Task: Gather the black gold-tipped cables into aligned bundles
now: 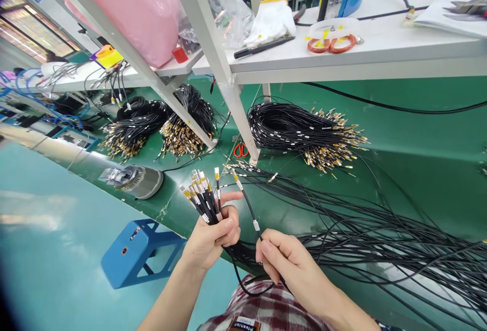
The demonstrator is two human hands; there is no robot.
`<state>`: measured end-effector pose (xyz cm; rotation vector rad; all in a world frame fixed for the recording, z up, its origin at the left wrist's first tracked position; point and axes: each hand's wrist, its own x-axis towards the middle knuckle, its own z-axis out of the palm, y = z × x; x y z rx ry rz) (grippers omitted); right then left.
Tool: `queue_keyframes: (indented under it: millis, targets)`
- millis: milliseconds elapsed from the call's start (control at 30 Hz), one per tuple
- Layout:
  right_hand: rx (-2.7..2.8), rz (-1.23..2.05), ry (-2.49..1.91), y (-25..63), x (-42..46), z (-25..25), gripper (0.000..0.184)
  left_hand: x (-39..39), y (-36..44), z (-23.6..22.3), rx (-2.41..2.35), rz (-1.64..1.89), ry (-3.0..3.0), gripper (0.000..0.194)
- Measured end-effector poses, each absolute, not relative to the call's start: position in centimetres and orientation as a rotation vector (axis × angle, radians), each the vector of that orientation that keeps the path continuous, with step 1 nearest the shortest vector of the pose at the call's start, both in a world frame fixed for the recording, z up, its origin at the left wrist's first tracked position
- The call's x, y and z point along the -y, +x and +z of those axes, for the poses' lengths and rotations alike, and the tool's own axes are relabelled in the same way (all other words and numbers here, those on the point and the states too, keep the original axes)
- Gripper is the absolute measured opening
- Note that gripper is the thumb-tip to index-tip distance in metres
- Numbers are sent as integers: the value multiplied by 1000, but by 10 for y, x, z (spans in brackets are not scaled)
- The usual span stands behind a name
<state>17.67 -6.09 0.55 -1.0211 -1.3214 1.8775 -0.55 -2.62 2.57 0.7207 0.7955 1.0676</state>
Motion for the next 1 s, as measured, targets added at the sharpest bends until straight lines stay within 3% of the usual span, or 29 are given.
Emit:
queue_keyframes:
  millis: [367,600,767,1000]
  targets:
    - [1302,1820,-1034,176,55,8,49,26,-10,22,-782,1034,742,49]
    - [1325,1785,-1041,176,51,12,48,24,-12,25,-751,1051,696,40]
    - [1300,1802,-1051,176,53,10,49,23,-10,23,-837,1101,663,15]
    - [1332,1896,-1057,172,57,4,50,20,-6,21,-972,1210,634,33]
